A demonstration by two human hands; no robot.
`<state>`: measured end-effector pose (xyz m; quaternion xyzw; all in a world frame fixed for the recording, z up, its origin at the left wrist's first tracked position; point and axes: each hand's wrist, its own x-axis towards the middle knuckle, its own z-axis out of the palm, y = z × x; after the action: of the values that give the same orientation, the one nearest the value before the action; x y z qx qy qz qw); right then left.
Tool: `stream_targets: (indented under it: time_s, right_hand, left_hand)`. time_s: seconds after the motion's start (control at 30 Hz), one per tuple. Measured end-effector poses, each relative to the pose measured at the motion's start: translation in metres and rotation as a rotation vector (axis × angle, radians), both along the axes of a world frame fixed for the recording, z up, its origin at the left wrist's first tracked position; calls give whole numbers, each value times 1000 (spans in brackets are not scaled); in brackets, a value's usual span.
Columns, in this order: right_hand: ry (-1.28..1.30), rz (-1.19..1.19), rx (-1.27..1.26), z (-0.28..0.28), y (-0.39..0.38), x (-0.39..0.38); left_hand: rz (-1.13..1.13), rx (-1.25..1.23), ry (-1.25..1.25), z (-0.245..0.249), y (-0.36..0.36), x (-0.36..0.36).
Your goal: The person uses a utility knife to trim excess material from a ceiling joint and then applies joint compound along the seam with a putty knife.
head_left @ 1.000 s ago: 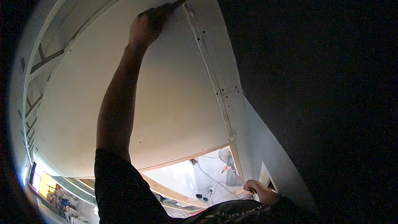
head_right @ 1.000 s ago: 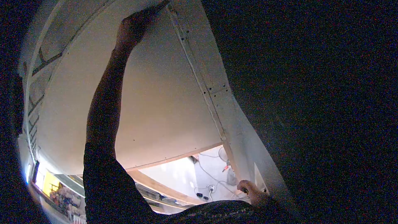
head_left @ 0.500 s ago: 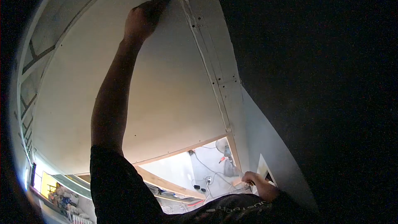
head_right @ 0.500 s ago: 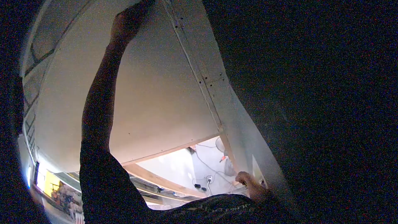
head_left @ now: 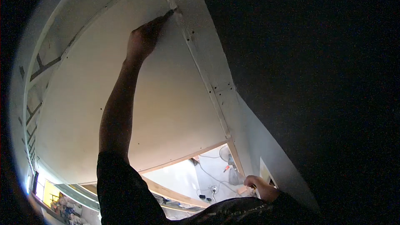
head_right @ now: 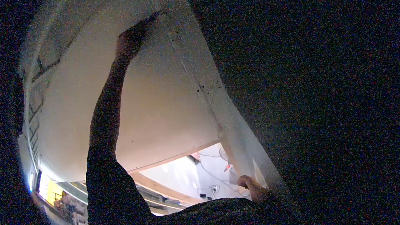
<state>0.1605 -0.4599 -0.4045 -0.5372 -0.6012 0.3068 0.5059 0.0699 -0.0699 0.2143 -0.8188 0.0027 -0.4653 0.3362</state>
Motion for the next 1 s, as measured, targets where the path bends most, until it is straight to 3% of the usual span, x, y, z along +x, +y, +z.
stream_targets:
  time_s: [0.13, 0.23, 0.43, 0.5, 0.57, 0.63, 0.7, 0.77, 0.8, 1.0]
  right_hand:
    - [29, 69, -15, 15, 5, 0]
    - [36, 97, -86, 24, 1, 0]
    - [-8, -80, -37, 71, -26, -26]
    - [6, -73, 15, 74, -26, -26]
    - [-5, -95, 25, 82, -28, -29]
    - [-18, -124, 21, 81, -29, -31]
    - [-31, -92, 57, 73, -25, -26]
    - [-28, -50, 63, 69, -20, -23]
    - [-12, -29, 54, 66, -19, -28]
    - [98, 150, -125, 26, 2, 0]
  left_hand:
    - [46, -81, -61, 0, -16, 0]
    - [12, -296, -43, 7, -7, 2]
    - [-26, -216, -15, 13, 0, 3]
    - [-95, 77, -23, 16, 13, 3]
    - [-94, 12, -19, 9, 11, 3]
    - [-100, -43, -13, 2, 9, 6]
    - [32, -91, 73, -12, 7, 2]
    - [-11, -97, 62, -36, -1, -4]
    - [143, -210, 59, -39, -15, -5]
    - [11, -8, -47, -23, 4, -9]
